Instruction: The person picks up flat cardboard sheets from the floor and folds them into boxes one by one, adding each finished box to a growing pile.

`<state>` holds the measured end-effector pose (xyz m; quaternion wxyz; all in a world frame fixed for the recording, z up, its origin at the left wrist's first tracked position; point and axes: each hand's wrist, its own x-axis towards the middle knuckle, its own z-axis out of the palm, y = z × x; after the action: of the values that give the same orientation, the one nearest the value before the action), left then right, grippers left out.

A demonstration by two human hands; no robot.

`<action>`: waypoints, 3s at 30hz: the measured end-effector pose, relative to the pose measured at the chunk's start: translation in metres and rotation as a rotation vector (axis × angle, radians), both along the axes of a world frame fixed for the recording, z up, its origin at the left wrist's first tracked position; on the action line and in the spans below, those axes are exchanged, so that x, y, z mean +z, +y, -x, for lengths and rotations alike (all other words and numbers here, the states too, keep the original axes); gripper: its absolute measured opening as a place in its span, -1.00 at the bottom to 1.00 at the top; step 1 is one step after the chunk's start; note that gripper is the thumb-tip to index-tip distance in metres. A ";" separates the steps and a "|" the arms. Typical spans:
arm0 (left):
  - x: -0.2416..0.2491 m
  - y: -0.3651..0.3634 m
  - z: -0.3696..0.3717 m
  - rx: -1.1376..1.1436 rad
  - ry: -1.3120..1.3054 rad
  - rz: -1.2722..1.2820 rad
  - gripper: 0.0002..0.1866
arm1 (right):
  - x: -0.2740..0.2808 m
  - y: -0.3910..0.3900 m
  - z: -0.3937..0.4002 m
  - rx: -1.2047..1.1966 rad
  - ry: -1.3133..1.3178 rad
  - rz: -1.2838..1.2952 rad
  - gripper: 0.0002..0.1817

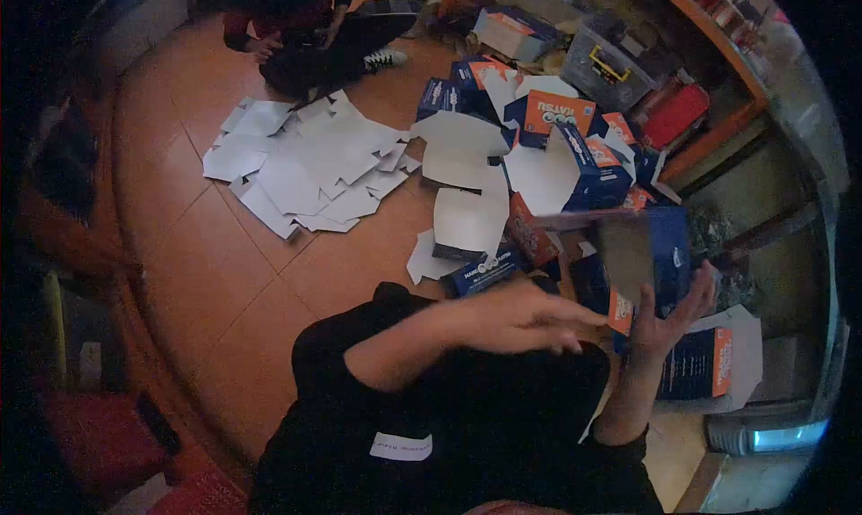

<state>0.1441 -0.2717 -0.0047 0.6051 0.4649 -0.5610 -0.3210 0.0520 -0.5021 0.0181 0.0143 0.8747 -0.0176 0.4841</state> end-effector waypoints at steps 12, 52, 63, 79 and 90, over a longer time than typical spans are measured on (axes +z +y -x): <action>-0.212 0.105 -0.210 1.627 -0.170 -0.864 -0.64 | -0.092 -0.050 0.077 -0.125 1.305 -0.306 0.29; -0.084 0.096 -0.191 1.859 -0.331 -0.614 -0.75 | -0.172 -0.080 0.121 -0.195 1.235 -0.643 0.31; -0.010 -0.003 -0.001 0.699 -0.428 -0.098 -0.80 | -0.042 0.003 0.064 0.325 0.177 -0.569 -0.16; -0.033 -0.038 0.045 0.200 0.042 -0.160 -0.69 | 0.054 0.060 0.056 0.366 0.721 -0.182 -0.62; -0.038 -0.039 0.045 0.242 -0.055 0.045 -0.72 | 0.059 0.057 0.055 0.544 0.763 -0.288 -0.38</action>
<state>0.0996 -0.3104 -0.0431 0.6342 0.5239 -0.5242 -0.2202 -0.0031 -0.4447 0.0770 -0.2286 0.9556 0.1512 0.1080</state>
